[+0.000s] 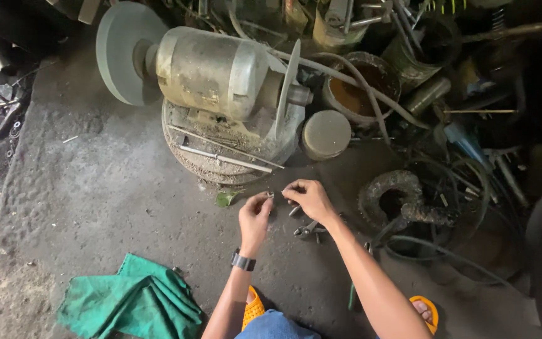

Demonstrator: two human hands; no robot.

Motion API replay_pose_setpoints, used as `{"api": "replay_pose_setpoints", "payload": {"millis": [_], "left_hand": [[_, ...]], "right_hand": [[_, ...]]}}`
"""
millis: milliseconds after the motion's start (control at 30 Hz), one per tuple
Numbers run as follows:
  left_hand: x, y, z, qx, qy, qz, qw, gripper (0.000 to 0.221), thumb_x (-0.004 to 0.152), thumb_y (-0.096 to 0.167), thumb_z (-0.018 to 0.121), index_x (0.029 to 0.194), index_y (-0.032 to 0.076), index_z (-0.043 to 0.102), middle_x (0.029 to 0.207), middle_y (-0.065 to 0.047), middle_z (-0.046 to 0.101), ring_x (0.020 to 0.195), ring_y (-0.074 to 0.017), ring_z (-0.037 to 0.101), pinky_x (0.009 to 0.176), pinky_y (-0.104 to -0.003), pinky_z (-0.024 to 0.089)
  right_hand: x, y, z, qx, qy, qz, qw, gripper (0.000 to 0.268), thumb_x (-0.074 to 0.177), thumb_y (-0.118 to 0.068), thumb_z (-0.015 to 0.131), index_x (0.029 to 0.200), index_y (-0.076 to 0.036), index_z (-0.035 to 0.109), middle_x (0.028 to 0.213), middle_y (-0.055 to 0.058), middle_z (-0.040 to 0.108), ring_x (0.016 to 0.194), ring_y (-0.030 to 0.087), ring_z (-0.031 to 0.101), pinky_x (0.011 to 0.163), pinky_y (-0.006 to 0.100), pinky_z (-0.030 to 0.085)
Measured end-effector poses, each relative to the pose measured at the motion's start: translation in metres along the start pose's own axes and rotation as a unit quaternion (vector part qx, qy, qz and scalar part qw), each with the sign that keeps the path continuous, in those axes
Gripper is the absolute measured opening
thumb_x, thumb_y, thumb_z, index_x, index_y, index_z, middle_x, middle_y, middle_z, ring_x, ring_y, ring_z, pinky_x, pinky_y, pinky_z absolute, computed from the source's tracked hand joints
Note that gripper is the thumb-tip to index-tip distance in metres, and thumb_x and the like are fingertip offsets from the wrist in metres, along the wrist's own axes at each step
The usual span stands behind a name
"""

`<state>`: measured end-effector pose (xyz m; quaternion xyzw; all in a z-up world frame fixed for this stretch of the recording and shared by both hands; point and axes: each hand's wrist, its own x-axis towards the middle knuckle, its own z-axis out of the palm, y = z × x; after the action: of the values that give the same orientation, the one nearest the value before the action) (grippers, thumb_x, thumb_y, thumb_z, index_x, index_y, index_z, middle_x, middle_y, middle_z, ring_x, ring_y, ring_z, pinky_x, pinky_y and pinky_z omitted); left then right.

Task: Grinding a small metal component on a bench grinder in a workshop.

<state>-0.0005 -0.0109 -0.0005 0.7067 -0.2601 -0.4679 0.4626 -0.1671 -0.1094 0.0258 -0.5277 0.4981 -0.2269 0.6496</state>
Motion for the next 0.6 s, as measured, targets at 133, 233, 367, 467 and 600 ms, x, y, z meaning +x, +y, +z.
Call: {"api": "replay_pose_setpoints", "payload": {"millis": [133, 233, 367, 467, 600], "left_hand": [[0.014, -0.022, 0.011, -0.107, -0.030, 0.005, 0.994, 0.034, 0.094, 0.010, 0.074, 0.124, -0.004, 0.073, 0.107, -0.009, 0.073, 0.092, -0.0102, 0.062, 0.080, -0.025, 0.050], [0.015, -0.017, 0.016, -0.111, -0.038, 0.046, 0.992, 0.031, 0.092, 0.007, 0.071, 0.120, -0.005, 0.071, 0.120, -0.010, 0.074, 0.103, -0.0114, 0.066, 0.091, -0.025, 0.052], [0.009, -0.002, 0.017, -0.105, -0.059, 0.112, 0.986, 0.024, 0.093, 0.004, 0.069, 0.113, -0.007, 0.074, 0.131, -0.010, 0.068, 0.113, -0.0134, 0.065, 0.096, -0.026, 0.052], [0.006, 0.008, 0.019, -0.076, -0.058, 0.100, 0.990, 0.022, 0.092, 0.003, 0.070, 0.112, -0.006, 0.075, 0.131, -0.007, 0.068, 0.106, -0.0123, 0.065, 0.089, -0.027, 0.053], [0.002, 0.020, 0.020, -0.049, -0.060, 0.059, 0.995, 0.023, 0.092, 0.005, 0.070, 0.112, -0.004, 0.075, 0.130, -0.003, 0.067, 0.095, -0.0109, 0.065, 0.081, -0.027, 0.054]], "right_hand": [[-0.005, -0.019, 0.000, -0.015, 0.002, -0.034, 0.999, 0.018, 0.090, -0.015, 0.074, 0.092, 0.002, 0.078, 0.076, 0.001, 0.074, 0.069, 0.007, 0.065, 0.061, 0.025, 0.053], [-0.002, -0.014, 0.001, -0.004, -0.009, -0.030, 0.999, 0.017, 0.090, -0.015, 0.073, 0.093, 0.001, 0.078, 0.077, 0.002, 0.074, 0.068, 0.007, 0.065, 0.060, 0.025, 0.053], [-0.002, -0.007, 0.001, -0.020, -0.007, -0.028, 0.999, 0.018, 0.090, -0.016, 0.074, 0.091, 0.002, 0.077, 0.077, 0.002, 0.074, 0.069, 0.007, 0.065, 0.061, 0.025, 0.053], [-0.001, -0.005, 0.000, -0.026, 0.002, -0.027, 0.999, 0.018, 0.089, -0.016, 0.074, 0.091, 0.001, 0.077, 0.078, 0.002, 0.074, 0.070, 0.007, 0.066, 0.061, 0.025, 0.054], [-0.003, -0.016, 0.000, -0.042, 0.011, 0.030, 0.999, 0.017, 0.089, -0.020, 0.075, 0.089, -0.003, 0.077, 0.077, 0.002, 0.074, 0.067, 0.008, 0.065, 0.058, 0.026, 0.053]]}}
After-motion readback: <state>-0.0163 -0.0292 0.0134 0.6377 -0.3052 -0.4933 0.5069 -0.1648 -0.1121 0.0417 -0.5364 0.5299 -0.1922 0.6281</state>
